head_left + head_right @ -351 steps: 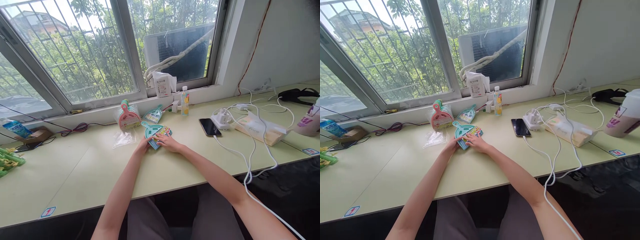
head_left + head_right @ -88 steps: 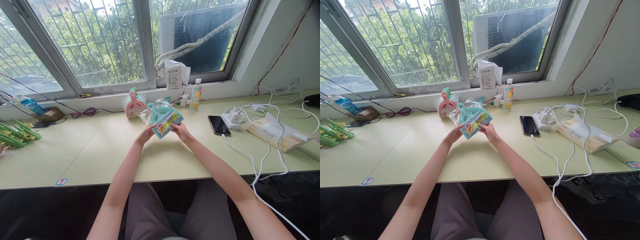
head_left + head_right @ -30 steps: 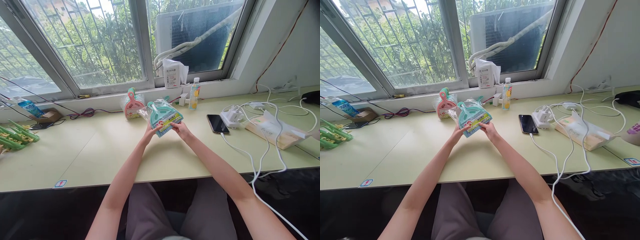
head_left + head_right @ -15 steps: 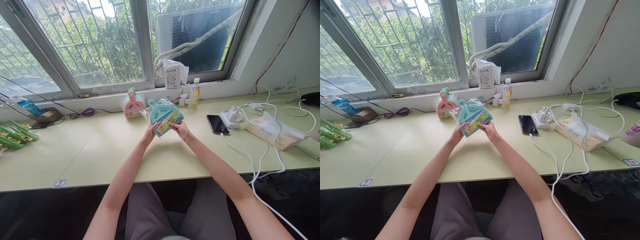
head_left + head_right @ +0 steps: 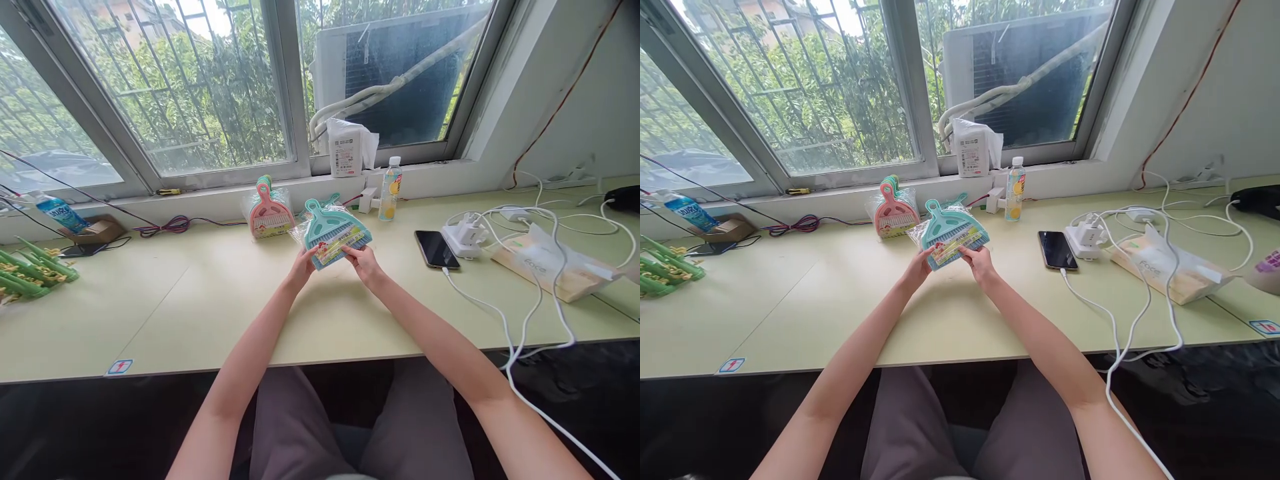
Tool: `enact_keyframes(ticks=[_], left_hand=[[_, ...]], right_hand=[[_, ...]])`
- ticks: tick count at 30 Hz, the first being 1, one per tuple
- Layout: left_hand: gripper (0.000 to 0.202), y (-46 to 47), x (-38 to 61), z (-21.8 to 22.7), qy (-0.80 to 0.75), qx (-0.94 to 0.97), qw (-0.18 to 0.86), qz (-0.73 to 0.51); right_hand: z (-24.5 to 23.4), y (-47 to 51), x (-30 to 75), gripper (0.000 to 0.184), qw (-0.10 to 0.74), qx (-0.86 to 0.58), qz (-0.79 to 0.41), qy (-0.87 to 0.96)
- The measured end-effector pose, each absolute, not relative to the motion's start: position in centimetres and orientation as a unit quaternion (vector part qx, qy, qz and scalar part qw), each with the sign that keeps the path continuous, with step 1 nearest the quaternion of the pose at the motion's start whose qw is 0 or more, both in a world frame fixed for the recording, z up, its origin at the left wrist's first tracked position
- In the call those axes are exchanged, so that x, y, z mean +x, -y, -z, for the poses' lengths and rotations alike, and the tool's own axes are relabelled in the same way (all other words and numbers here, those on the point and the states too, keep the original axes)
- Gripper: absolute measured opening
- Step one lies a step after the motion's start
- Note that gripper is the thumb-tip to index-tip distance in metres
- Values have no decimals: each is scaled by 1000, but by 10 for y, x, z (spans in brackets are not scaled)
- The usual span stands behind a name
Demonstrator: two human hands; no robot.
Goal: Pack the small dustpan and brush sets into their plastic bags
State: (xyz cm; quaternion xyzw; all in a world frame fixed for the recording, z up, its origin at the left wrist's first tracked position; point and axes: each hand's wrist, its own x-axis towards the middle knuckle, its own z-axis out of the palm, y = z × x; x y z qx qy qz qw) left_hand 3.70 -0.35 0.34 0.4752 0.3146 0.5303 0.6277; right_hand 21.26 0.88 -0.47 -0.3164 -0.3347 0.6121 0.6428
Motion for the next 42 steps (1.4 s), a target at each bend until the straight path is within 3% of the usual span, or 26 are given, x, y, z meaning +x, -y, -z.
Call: enact_keyframes(ticks=[19,31,42], left_hand=[[83,7,32,-2,-333,520,587,-524],[87,7,34,-2,-344,506,574,-545],[79,8,34,-5,-328,521,597,-514]], right_hand=[[0,-3,212,31,593,-336,-624,382],[4,-6,211,32,573,-344,-640,378],[2,-8,213,14,572,-345,-656,352]])
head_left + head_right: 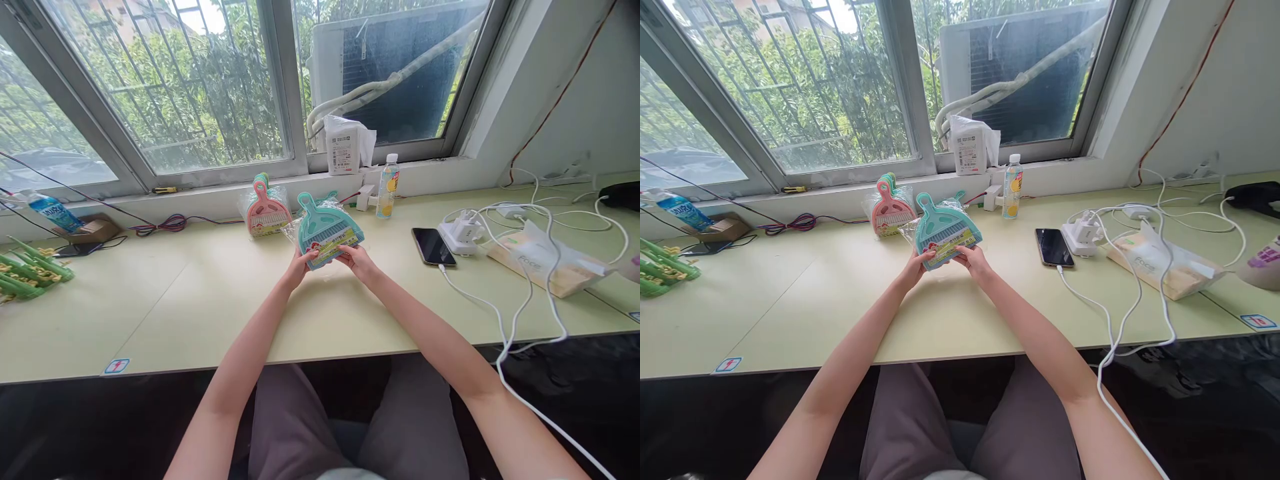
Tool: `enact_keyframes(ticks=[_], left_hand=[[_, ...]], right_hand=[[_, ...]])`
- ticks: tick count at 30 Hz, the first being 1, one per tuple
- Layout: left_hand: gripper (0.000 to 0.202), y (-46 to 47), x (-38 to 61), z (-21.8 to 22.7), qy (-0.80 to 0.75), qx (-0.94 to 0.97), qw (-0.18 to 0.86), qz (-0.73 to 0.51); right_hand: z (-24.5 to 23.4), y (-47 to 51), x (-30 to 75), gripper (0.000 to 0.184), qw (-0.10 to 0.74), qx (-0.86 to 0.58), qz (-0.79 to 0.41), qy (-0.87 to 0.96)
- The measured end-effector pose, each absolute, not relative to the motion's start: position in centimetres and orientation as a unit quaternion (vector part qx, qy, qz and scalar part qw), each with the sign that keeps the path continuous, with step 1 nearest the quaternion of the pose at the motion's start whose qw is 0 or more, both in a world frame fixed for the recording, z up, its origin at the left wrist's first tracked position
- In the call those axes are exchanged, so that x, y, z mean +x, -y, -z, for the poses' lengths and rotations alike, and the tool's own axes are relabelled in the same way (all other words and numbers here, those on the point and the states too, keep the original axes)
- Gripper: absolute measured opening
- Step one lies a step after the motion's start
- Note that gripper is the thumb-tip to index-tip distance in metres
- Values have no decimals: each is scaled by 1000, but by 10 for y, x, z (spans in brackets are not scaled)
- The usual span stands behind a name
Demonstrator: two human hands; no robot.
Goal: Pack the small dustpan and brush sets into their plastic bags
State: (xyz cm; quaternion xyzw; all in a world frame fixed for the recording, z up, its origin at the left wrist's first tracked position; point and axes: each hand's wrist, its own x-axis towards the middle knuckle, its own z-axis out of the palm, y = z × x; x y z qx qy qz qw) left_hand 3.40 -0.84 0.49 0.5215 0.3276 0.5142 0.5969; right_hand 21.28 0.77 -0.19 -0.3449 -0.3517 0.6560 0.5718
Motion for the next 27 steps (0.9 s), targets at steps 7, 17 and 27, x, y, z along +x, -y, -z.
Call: enact_keyframes(ticks=[7,17,27], left_hand=[[66,6,27,-4,-347,540,600,-478],[71,-11,1,1,-376,443,595,-555],[47,-8,-1,1,-413,454,636,-468]], right_hand=[[-5,-13,225,9,517,-393,-674,352],[-7,-22,263,27,530,-504,-258,631],[16,-34,243,21,488,-394,-49,777]])
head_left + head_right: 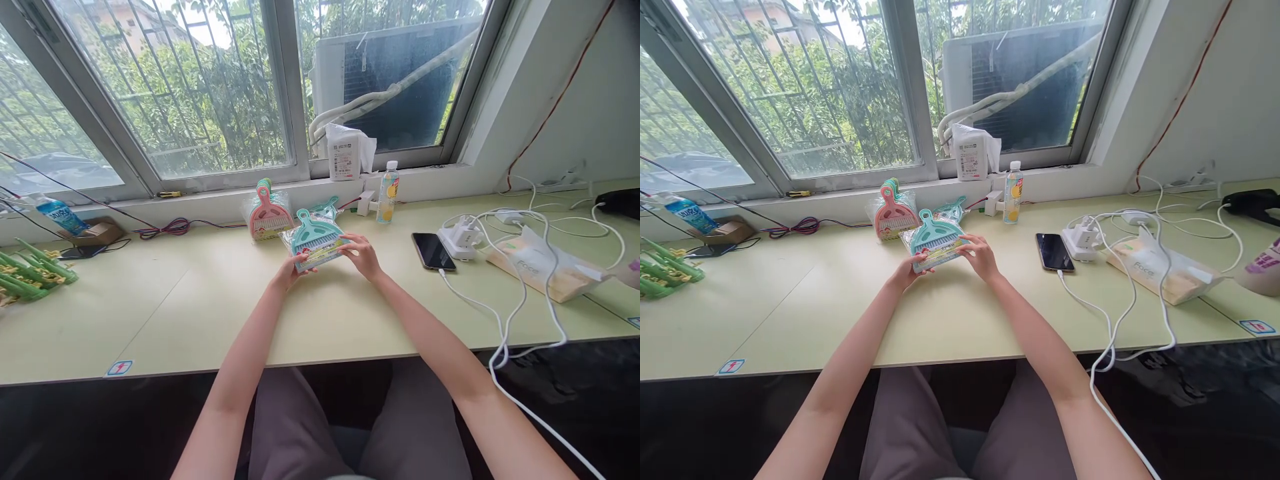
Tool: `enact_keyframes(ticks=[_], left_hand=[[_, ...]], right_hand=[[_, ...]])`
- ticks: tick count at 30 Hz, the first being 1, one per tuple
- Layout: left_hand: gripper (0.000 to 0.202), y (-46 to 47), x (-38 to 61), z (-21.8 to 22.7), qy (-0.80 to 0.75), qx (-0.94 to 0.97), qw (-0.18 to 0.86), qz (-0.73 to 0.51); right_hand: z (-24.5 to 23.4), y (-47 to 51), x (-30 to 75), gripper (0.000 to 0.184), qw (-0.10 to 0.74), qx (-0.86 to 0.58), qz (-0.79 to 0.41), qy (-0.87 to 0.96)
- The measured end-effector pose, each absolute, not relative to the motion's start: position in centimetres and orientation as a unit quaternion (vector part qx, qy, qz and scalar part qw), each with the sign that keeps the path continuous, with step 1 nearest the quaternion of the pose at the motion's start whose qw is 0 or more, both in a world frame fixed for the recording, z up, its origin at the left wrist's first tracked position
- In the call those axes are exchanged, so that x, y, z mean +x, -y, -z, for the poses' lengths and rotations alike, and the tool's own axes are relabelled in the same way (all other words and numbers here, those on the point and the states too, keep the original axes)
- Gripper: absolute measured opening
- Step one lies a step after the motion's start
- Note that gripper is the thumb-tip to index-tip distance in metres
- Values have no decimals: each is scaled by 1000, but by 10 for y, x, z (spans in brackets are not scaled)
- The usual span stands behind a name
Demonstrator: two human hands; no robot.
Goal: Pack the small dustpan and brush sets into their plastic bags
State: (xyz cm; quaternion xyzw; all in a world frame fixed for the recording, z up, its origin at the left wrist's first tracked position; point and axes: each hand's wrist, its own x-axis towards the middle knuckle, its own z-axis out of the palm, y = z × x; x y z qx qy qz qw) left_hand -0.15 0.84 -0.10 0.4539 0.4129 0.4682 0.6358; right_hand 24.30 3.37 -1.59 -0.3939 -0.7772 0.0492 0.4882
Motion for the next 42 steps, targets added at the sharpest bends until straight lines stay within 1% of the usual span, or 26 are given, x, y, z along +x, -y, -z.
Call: enact_keyframes(ticks=[1,3,7,15,21,25,29,32,34,35,36,38,39,40,42], left_hand=[[50,-8,-1,1,-410,466,638,-457],[54,-8,0,1,-410,482,637,-440],[55,-9,-3,2,-415,505,629,-420],[55,-7,-1,1,-413,529,618,-410],[64,-6,-4,1,-420,565,597,-384],[61,-4,-4,-1,-413,588,593,-363],[57,-1,-4,-4,-420,608,576,-351],[57,1,-3,-6,-421,617,565,-351],[61,2,-3,-6,-420,617,563,-355],[63,2,-3,-6,-422,612,566,-356],[64,3,-3,-6,-426,607,570,-356],[67,2,-4,-5,-433,598,577,-350],[67,2,-4,-4,-434,597,579,-346],[67,1,-4,-4,-433,597,581,-344],[65,0,-5,-3,-427,597,585,-345]], right_hand=[[17,-35,242,14,499,-395,-61,769],[19,-37,241,14,519,-393,-84,754],[17,-35,241,12,543,-398,-95,734],[9,-28,244,15,525,-405,-59,746],[13,-28,242,15,507,-404,-72,758],[15,-27,238,12,522,-423,-78,737],[15,-24,235,8,541,-449,-49,710],[14,-23,234,8,562,-454,-55,690],[14,-24,234,9,575,-449,-108,675],[15,-25,234,15,581,-448,-147,663],[15,-26,234,27,585,-452,-195,644],[16,-27,233,59,581,-462,-315,591],[17,-28,233,69,568,-460,-383,565],[17,-28,234,71,549,-450,-449,543],[16,-29,235,57,510,-422,-547,512]])
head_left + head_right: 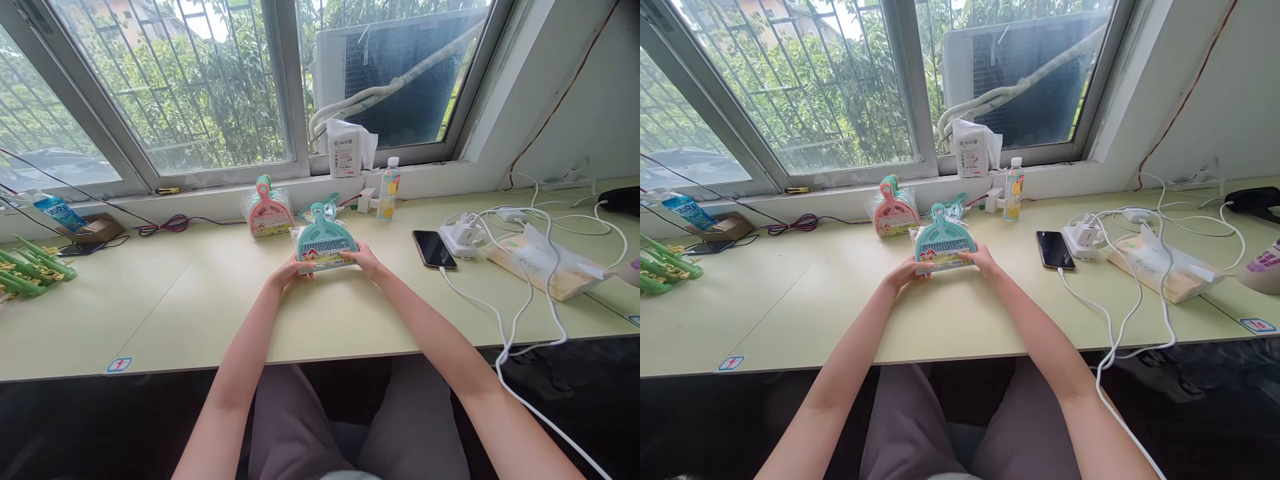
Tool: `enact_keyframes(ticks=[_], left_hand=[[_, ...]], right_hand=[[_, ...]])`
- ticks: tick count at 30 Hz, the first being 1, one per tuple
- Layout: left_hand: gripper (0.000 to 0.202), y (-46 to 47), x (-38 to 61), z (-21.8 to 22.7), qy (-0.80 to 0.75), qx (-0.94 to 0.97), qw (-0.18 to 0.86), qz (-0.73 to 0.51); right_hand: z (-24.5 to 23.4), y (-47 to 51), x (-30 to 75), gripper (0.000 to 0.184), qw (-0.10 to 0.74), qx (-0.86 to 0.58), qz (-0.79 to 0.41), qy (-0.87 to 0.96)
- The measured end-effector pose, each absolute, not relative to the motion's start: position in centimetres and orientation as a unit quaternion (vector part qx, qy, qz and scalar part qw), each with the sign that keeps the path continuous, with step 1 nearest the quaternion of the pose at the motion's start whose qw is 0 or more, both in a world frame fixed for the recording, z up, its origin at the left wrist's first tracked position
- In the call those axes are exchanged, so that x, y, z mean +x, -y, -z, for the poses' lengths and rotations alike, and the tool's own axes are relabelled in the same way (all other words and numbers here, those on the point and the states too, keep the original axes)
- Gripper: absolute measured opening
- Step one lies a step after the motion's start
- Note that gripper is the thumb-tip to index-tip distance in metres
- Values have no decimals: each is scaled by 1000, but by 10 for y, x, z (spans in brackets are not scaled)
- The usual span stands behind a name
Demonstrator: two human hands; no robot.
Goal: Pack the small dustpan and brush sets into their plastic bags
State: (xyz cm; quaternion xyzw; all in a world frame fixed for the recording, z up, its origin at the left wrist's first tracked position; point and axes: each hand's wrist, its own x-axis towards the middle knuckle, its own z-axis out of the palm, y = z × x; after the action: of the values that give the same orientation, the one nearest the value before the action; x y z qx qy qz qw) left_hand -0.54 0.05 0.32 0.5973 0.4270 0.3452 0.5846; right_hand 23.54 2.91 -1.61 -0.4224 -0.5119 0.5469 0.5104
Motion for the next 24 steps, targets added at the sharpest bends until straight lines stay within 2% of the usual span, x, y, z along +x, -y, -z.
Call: enact_keyframes(ticks=[3,8,14,17,24], left_hand=[[66,-1,-7,-5,-389,596,599,-367],[76,2,-2,-8,-347,636,576,-377],[49,-9,3,3,-472,596,470,-449],[39,-17,-2,9,-502,594,424,-464],[23,-26,-14,16,-656,649,157,-353]], right_hand=[[14,-30,239,40,514,-407,-586,477],[13,-31,243,48,555,-401,-569,456],[20,-35,240,52,545,-392,-551,496],[23,-40,242,43,536,-408,-494,550],[31,-39,234,18,509,-445,-225,702]])
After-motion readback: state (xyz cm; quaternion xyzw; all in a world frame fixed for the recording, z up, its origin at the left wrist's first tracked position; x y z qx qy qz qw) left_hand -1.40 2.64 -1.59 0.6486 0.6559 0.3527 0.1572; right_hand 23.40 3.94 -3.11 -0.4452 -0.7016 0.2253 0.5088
